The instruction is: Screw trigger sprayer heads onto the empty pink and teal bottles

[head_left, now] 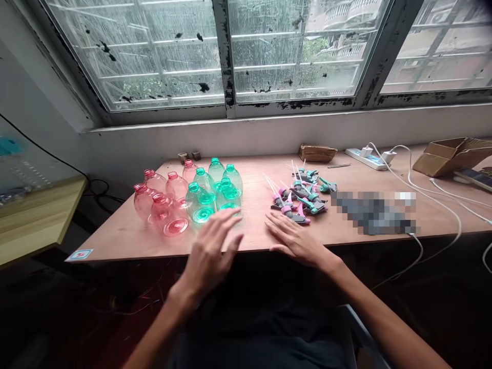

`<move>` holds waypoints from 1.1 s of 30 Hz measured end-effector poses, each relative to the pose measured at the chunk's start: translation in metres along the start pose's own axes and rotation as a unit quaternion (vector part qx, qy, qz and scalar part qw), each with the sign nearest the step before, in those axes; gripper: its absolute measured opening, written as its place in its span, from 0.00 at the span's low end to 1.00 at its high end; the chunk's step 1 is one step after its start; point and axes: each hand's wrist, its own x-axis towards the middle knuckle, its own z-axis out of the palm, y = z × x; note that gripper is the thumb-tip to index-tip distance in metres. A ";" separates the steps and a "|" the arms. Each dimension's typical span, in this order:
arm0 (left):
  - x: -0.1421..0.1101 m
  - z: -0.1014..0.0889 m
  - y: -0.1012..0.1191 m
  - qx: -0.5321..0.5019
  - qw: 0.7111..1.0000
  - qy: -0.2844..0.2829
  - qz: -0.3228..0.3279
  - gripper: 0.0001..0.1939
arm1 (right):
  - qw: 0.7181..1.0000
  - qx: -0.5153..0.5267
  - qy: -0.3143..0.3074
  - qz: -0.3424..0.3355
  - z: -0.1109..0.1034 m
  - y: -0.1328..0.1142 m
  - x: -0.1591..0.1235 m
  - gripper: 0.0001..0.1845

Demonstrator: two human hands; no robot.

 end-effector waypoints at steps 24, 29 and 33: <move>-0.005 0.054 -0.022 0.035 0.995 0.048 -0.077 0.43 | 0.998 0.048 -0.027 -0.001 0.003 0.004 -0.001 0.40; 0.046 0.056 -0.039 0.094 0.984 0.127 -0.082 0.46 | 1.000 0.022 0.017 -0.005 -0.001 0.000 0.000 0.42; 0.058 0.064 -0.051 0.144 0.979 0.093 -0.107 0.45 | 0.995 0.000 0.094 0.025 -0.002 0.004 -0.003 0.41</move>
